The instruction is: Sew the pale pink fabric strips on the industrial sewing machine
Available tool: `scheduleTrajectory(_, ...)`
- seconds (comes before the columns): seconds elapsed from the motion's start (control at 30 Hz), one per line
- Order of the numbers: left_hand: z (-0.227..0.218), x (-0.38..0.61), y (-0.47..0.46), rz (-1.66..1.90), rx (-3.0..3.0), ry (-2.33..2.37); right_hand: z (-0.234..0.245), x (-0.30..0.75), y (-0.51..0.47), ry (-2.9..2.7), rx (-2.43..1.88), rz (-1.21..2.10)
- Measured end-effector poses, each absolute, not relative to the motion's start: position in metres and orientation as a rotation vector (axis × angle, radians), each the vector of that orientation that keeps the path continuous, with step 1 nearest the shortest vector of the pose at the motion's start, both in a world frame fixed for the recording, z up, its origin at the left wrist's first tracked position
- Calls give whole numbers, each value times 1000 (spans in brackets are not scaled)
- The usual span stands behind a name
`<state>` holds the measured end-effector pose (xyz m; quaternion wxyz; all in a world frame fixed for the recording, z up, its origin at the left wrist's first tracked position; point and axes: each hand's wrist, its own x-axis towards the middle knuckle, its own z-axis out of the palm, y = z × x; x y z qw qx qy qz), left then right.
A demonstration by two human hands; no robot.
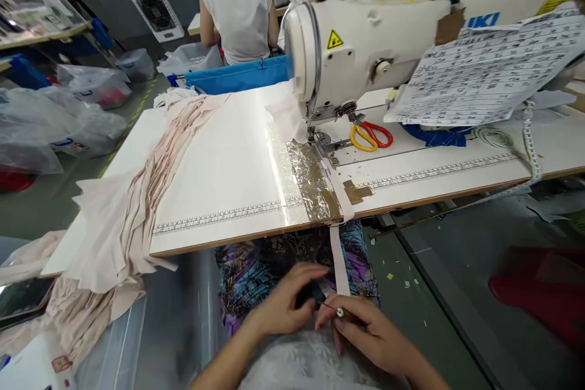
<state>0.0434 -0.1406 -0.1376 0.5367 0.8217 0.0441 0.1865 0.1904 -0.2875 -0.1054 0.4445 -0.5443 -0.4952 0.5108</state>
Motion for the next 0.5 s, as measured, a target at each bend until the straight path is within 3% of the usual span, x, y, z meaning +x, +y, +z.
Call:
scheduleTrajectory(0.17, -168, 66, -159, 248, 1966, 93, -119, 206, -274, -978, -1422, 1268)
scheduleTrajectory(0.5, -114, -86, -120, 125, 2282, 536, -167, 254, -281, -569, -1668, 1008)
